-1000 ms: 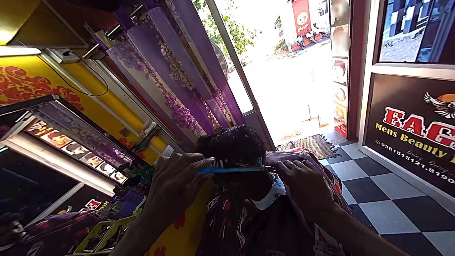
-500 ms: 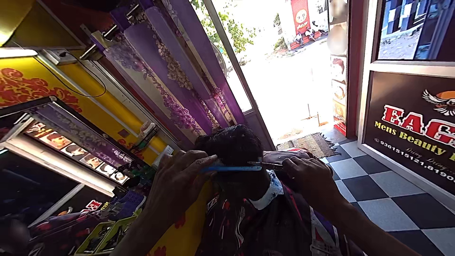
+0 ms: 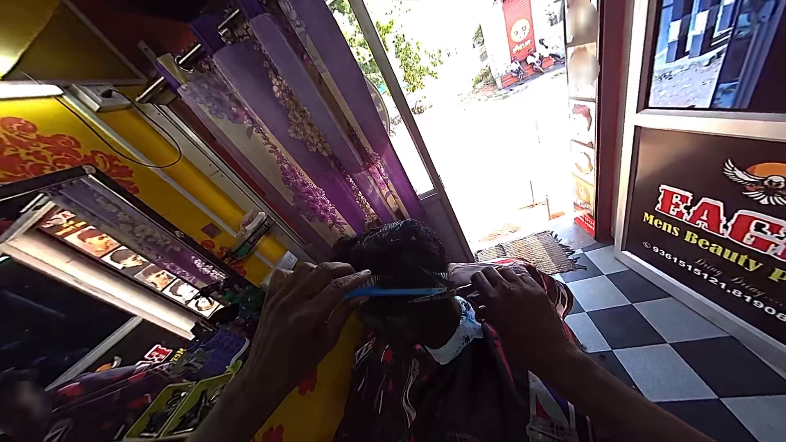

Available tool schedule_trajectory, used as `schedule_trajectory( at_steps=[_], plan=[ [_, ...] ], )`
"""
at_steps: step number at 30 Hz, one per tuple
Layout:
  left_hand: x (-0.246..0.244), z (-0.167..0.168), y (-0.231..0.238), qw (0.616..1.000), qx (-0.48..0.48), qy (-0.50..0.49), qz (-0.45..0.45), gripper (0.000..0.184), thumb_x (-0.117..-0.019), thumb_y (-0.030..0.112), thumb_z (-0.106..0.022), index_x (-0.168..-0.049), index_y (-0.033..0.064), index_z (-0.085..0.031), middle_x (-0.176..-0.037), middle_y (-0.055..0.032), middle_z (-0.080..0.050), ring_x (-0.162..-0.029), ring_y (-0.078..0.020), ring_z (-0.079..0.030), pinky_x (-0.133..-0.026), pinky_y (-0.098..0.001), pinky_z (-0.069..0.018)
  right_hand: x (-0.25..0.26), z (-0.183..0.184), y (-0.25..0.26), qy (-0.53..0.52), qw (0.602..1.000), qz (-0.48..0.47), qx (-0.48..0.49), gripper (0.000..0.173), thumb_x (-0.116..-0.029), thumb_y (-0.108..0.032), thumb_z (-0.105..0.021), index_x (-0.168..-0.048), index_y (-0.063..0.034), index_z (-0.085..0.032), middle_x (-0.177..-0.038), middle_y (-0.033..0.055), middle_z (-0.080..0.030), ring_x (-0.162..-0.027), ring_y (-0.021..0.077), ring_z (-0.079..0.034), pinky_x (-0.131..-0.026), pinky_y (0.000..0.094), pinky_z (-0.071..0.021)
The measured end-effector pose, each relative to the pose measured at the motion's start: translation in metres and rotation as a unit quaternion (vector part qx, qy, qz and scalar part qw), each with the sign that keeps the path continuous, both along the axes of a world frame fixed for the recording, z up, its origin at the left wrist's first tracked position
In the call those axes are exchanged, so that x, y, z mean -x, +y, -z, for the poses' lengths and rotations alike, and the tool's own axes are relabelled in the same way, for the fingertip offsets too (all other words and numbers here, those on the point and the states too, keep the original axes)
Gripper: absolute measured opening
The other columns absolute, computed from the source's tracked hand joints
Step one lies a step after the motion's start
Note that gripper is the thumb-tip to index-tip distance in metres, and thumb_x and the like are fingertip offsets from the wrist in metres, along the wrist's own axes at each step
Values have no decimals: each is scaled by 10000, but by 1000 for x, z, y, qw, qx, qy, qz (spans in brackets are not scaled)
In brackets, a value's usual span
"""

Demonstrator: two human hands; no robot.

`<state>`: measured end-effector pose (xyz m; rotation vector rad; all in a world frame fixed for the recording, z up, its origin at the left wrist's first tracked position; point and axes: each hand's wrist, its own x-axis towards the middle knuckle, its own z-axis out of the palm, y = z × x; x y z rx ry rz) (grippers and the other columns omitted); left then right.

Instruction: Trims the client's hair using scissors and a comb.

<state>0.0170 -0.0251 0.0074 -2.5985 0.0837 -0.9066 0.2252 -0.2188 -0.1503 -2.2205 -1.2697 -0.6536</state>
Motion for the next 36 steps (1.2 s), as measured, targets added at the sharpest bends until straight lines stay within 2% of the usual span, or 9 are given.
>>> schedule_trajectory(
  at_steps=[8,13,18,21,23,26,28,32,36],
  plan=[
    [4,5,0,999,44,-4,10,307,-976,429,-640,-1211,269,-756,-1144,67,-703,-963,-113,-614,-810,-384,-433,-7,9,-1,-5,999,-34,-39,267,-781,67,-781,-979,-102,-724,-854,74,-720,-774,262,-712,-681,423,-580],
    [15,2,3,987,85,125,-46,342,-949,539,-586,-1150,324,-760,-1113,126,-709,-981,-93,-659,-831,-439,-495,-29,21,-17,25,996,-19,-80,208,-810,-4,-801,-985,-86,-727,-927,97,-731,-857,295,-728,-762,494,-597],
    [0,-6,-3,997,62,29,-48,349,-963,481,-604,-1195,278,-769,-1156,65,-711,-1015,-144,-652,-817,-426,-488,-42,13,-20,29,997,-50,-43,245,-796,-23,-828,-1002,-112,-729,-947,77,-728,-866,279,-722,-766,480,-594],
    [-7,-7,-6,998,36,2,-47,332,-972,435,-607,-1208,263,-765,-1165,47,-710,-1016,-163,-644,-823,-441,-469,-44,9,-15,19,997,-65,-35,228,-794,46,-790,-939,-118,-726,-859,65,-719,-773,261,-717,-696,466,-592],
    [-9,-6,-8,999,17,-14,-45,321,-981,411,-608,-1211,249,-762,-1159,35,-707,-999,-166,-634,-816,-431,-452,-44,3,-12,15,998,-66,-10,211,-809,-23,-809,-967,-131,-720,-884,52,-717,-801,252,-716,-702,459,-586],
    [-13,-6,-10,999,3,-31,-32,301,-991,379,-613,-1210,237,-762,-1157,21,-706,-978,-166,-623,-821,-428,-430,-41,-13,-3,9,997,-64,33,392,-743,-185,-896,-1076,-107,-704,-1017,73,-697,-949,279,-693,-747,448,-579],
    [-14,-7,-12,999,3,-34,-29,295,-990,369,-623,-1211,233,-762,-1161,24,-703,-976,-164,-614,-831,-422,-423,-36,-23,3,-12,997,-61,37,419,-734,-219,-908,-1089,-106,-716,-1021,69,-705,-936,270,-691,-714,424,-563],
    [-14,-4,-12,999,7,-43,-29,297,-989,382,-632,-1222,245,-756,-1154,42,-698,-957,-143,-604,-814,-403,-411,-31,-30,4,-30,996,-89,2,270,-777,7,-815,-1006,-106,-728,-873,61,-713,-756,251,-688,-649,403,-551],
    [-3,9,-17,999,30,-10,-27,290,-1008,439,-608,-1213,281,-738,-1125,44,-705,-951,-132,-627,-817,-386,-452,-42,-18,-10,-9,995,-87,-45,251,-773,42,-796,-950,-118,-717,-840,50,-715,-754,252,-719,-641,431,-589]
  ],
)
